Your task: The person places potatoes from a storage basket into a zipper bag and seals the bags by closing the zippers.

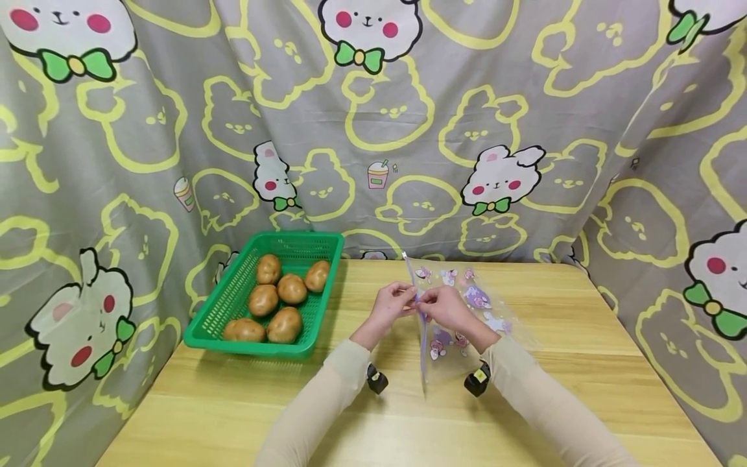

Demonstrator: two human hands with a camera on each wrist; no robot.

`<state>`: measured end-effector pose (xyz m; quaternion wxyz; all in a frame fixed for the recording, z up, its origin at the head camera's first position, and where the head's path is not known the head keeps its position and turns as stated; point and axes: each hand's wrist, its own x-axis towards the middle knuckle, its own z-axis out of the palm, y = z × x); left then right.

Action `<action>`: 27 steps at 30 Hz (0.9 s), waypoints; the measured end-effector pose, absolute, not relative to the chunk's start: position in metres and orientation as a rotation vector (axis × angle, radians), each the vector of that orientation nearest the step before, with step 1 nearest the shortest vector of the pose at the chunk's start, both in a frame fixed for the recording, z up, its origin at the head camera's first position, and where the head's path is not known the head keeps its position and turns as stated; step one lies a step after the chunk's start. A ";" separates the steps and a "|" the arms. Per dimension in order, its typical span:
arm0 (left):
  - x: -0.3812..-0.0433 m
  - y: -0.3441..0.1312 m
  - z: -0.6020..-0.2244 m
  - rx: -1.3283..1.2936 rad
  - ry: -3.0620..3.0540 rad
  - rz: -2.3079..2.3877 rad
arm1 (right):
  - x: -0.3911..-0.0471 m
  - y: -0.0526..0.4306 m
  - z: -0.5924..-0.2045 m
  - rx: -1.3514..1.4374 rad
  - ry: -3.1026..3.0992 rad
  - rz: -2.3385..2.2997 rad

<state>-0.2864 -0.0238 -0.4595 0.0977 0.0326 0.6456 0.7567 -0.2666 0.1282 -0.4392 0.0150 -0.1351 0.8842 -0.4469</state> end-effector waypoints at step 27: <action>-0.285 -0.029 -0.454 0.020 2.070 2.173 | -0.277 0.142 -0.445 -0.397 2.530 -1.561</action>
